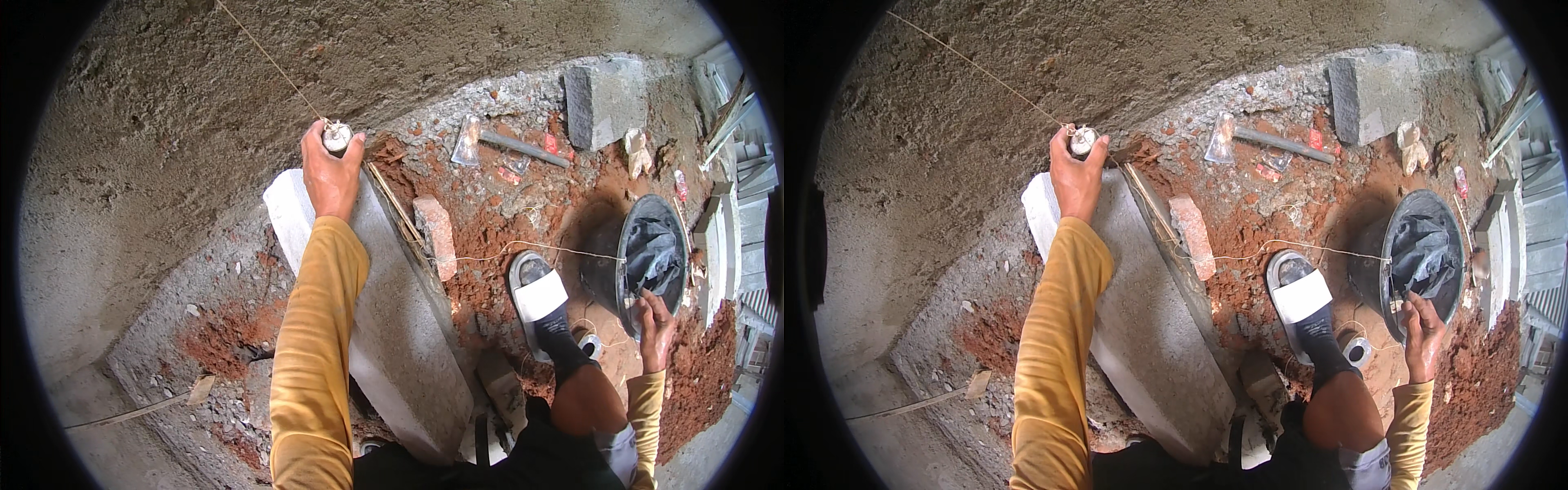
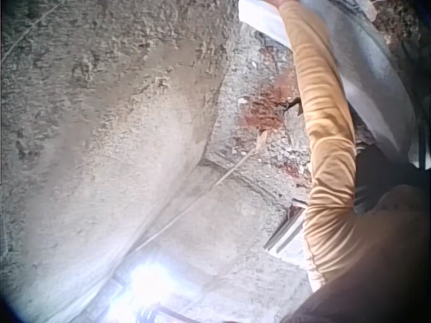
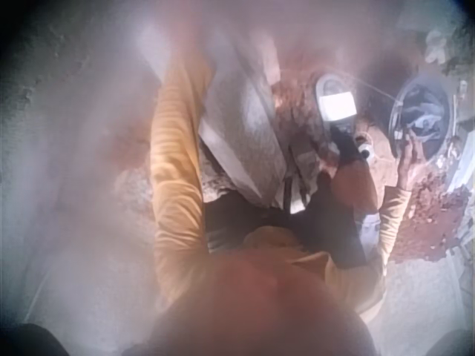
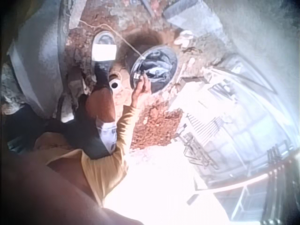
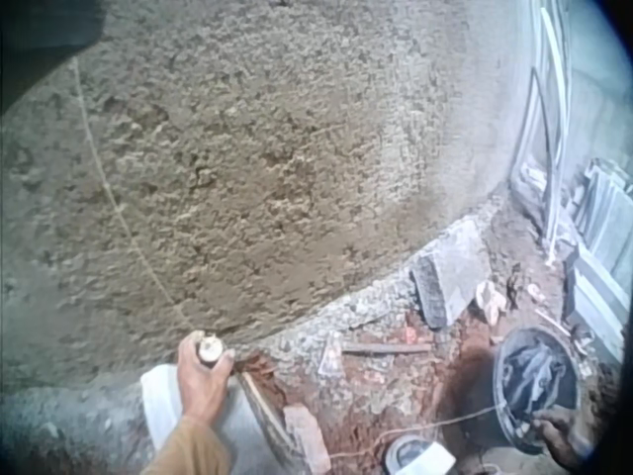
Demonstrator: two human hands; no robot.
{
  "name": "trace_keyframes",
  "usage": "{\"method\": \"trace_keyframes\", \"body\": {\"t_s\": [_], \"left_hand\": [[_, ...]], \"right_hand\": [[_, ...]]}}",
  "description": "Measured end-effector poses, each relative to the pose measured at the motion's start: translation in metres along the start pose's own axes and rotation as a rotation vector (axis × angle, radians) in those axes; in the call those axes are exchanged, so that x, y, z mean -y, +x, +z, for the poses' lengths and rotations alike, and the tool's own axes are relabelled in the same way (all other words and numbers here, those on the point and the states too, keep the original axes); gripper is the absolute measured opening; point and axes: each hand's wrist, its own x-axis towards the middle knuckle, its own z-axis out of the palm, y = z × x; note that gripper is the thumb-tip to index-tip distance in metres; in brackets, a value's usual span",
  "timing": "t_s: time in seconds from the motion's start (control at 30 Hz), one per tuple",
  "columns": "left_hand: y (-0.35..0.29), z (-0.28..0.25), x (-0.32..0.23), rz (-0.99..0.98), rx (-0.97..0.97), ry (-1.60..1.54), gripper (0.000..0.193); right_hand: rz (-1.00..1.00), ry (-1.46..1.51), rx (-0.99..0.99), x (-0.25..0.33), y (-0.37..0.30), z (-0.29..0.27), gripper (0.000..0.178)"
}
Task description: The person ties a string to a bucket, walks through a construction area, and positions a concrete slab against a wall. They then use a string line and a plumb bob to align the slab vertically, adjusting the string and checking the alignment repeatedly.
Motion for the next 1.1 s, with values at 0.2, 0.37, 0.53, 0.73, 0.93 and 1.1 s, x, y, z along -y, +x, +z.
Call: {"method": "trace_keyframes", "body": {"t_s": [0.2, 0.37, 0.53, 0.73, 0.93, 1.1], "left_hand": [[-0.0013, -0.0007, -0.0032, -0.026, 0.014, -0.034, 0.058], [-0.0009, -0.0023, -0.0062, -0.053, 0.03, -0.03, 0.057], [-0.0004, -0.0037, -0.0076, -0.068, 0.047, -0.028, 0.055], [-0.0004, -0.0029, -0.0078, -0.052, 0.031, -0.014, 0.055], [-0.0009, -0.0031, -0.0071, -0.052, 0.032, -0.032, 0.054], [-0.0009, -0.0023, -0.007, -0.039, 0.021, -0.025, 0.056]], "right_hand": [[0.013, 0.016, 0.011, 0.0004, 0.0, 0.0021, 0.02], [0.028, 0.023, 0.024, 0.0015, 0.0002, 0.0024, 0.021], [0.023, 0.015, 0.044, 0.0019, 0.0003, 0.0013, 0.025], [0.026, -0.017, 0.067, 0.0015, 0.0002, -0.0001, 0.029], [0.038, -0.007, 0.06, 0.0011, -0.0009, 0.0019, 0.029], [0.079, -0.007, 0.049, 0.002, -0.0002, 0.0035, 0.027]]}}
